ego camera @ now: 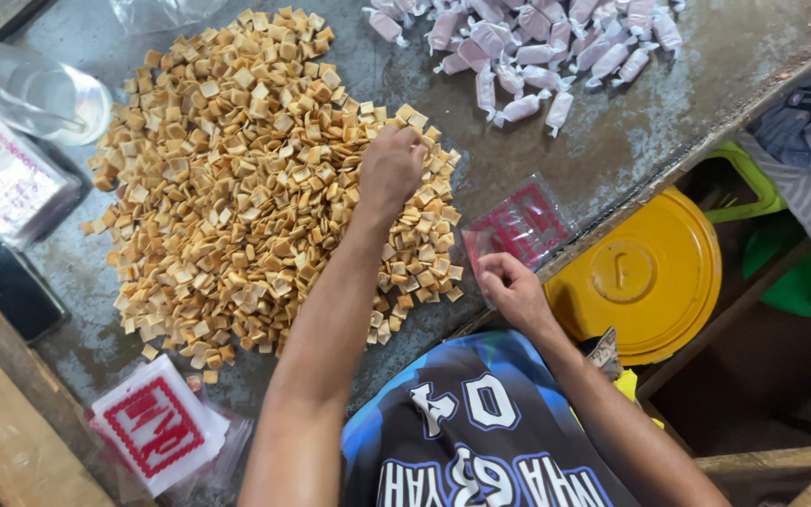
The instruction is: The person scoops small square crackers from a large pile on a table and places them into small clear plastic bags. The person then sets the filled bags aside on the table.
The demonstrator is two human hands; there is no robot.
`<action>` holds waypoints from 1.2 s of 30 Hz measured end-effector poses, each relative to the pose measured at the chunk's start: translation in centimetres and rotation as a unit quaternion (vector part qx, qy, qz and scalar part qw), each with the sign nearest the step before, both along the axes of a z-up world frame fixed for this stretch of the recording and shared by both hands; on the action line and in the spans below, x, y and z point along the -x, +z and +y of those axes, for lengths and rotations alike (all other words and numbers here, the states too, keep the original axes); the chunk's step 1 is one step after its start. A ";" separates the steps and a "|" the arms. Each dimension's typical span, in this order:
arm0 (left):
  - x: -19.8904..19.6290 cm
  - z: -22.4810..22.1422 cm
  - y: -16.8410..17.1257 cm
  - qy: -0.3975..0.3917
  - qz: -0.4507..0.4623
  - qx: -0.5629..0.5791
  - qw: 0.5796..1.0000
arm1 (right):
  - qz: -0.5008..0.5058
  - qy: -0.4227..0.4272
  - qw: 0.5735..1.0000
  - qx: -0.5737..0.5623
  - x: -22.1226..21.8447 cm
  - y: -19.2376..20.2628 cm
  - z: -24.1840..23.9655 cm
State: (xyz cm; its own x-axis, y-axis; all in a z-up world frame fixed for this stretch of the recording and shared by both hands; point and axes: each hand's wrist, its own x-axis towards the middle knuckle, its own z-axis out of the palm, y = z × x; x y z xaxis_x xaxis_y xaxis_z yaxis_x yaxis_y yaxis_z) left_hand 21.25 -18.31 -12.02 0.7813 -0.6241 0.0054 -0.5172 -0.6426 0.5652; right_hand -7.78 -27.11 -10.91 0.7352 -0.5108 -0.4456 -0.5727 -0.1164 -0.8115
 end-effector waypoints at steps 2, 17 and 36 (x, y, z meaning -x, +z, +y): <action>-0.2 -2.7 -3.4 -0.007 0.006 -0.007 1.000 | -0.002 0.000 1.000 0.008 0.1 0.7 0.2; 1.9 -0.8 -0.7 0.000 0.030 -0.037 0.999 | -0.042 -0.024 0.996 -0.070 -1.4 3.5 0.0; 13.5 10.0 5.1 0.121 0.684 0.589 0.413 | -0.102 -0.086 0.980 -0.150 -1.9 2.2 1.2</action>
State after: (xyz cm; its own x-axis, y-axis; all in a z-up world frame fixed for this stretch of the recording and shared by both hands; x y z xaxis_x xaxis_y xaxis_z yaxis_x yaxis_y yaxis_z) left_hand 7.74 -8.30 -6.91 0.5939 -0.7212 -0.3566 0.8034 0.5551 0.2155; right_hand -5.87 -25.92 -8.73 0.7392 -0.5037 -0.4471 -0.3845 0.2294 -0.8942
